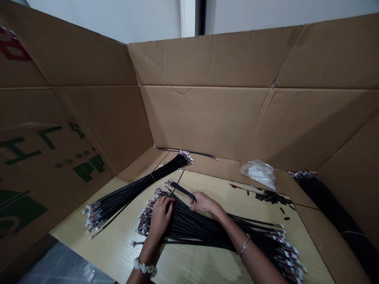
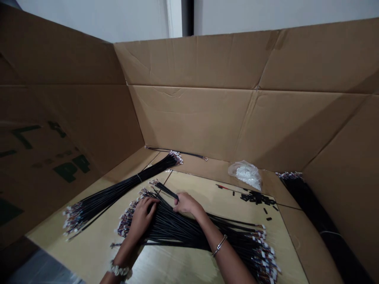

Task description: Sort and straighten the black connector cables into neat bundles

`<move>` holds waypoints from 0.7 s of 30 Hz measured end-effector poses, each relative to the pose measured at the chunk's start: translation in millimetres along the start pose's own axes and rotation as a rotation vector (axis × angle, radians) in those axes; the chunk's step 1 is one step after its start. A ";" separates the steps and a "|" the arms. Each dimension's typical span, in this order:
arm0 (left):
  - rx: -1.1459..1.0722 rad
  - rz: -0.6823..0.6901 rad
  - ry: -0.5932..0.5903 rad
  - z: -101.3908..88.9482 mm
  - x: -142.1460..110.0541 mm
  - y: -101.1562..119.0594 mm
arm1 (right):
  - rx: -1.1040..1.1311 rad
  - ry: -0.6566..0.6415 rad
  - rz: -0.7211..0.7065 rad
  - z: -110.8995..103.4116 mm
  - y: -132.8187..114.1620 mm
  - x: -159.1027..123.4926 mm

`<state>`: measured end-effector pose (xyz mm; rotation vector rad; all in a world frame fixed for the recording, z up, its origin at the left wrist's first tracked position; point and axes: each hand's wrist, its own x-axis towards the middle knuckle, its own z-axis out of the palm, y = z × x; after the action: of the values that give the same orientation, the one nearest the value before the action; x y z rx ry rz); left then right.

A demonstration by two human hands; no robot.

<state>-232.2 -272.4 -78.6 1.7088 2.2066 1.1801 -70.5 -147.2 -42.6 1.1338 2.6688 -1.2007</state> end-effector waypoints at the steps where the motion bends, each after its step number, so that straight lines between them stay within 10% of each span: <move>1: 0.001 -0.003 -0.001 0.4 -0.1 0.3 | -0.017 -0.004 0.003 -0.4 -1.6 0.3; 21: 0.226 0.014 -0.059 18.1 36.2 5.6 | -0.132 0.179 -0.016 4.2 14.5 -3.7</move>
<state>-231.5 -231.7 -74.7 1.8167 2.3729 0.8991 -59.9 -145.8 -53.9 1.2575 2.8416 -0.9489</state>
